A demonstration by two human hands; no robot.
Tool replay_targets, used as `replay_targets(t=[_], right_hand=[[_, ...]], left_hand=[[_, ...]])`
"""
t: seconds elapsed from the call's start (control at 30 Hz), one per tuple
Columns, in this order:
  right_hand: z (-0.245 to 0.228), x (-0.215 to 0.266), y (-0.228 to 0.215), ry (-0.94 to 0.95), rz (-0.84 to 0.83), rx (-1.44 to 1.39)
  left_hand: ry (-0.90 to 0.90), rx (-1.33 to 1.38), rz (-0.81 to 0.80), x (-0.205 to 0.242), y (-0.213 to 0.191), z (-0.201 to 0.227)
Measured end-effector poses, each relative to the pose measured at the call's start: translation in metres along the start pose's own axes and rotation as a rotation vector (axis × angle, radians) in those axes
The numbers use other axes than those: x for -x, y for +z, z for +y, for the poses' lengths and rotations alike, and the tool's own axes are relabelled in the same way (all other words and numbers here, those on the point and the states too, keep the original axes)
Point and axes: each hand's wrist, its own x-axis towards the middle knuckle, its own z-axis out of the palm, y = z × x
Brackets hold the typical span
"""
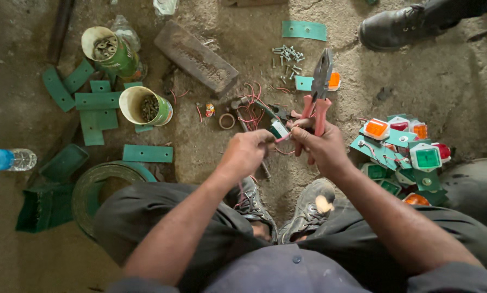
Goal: The person sits on the floor and assembles small electrical components by stripping red wires with pliers, twisting them, and attaching them to green plastic bases with orange and green lenses. The person handles multiple components and tools on the floor.
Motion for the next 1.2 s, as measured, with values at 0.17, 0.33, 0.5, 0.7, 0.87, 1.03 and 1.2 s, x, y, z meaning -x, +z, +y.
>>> replay_targets(t=[0.17,0.33,0.5,0.7,0.87,1.03,1.2], right_hand=[[0.007,-0.004,-0.005,0.025,-0.166,0.019],[0.030,-0.003,0.005,0.186,-0.203,0.289],[0.028,0.006,0.017,-0.002,-0.267,0.590],[0.008,0.015,0.027,-0.023,-0.208,0.782],[0.001,0.018,0.033,-0.021,-0.169,0.862],[0.002,0.017,0.034,-0.063,-0.155,0.960],[0.011,0.012,0.032,-0.169,-0.128,1.028]], left_hand=[[-0.099,-0.101,0.301,-0.014,-0.021,0.007],[-0.194,0.080,0.337,-0.013,-0.033,0.015],[0.005,-0.131,0.413,-0.012,-0.033,0.014],[-0.128,-0.187,0.368,-0.011,-0.031,0.014],[-0.087,-0.209,0.367,-0.011,-0.027,0.015],[-0.059,-0.232,0.371,-0.013,-0.026,0.014],[-0.107,-0.157,0.344,-0.013,-0.026,0.011]])
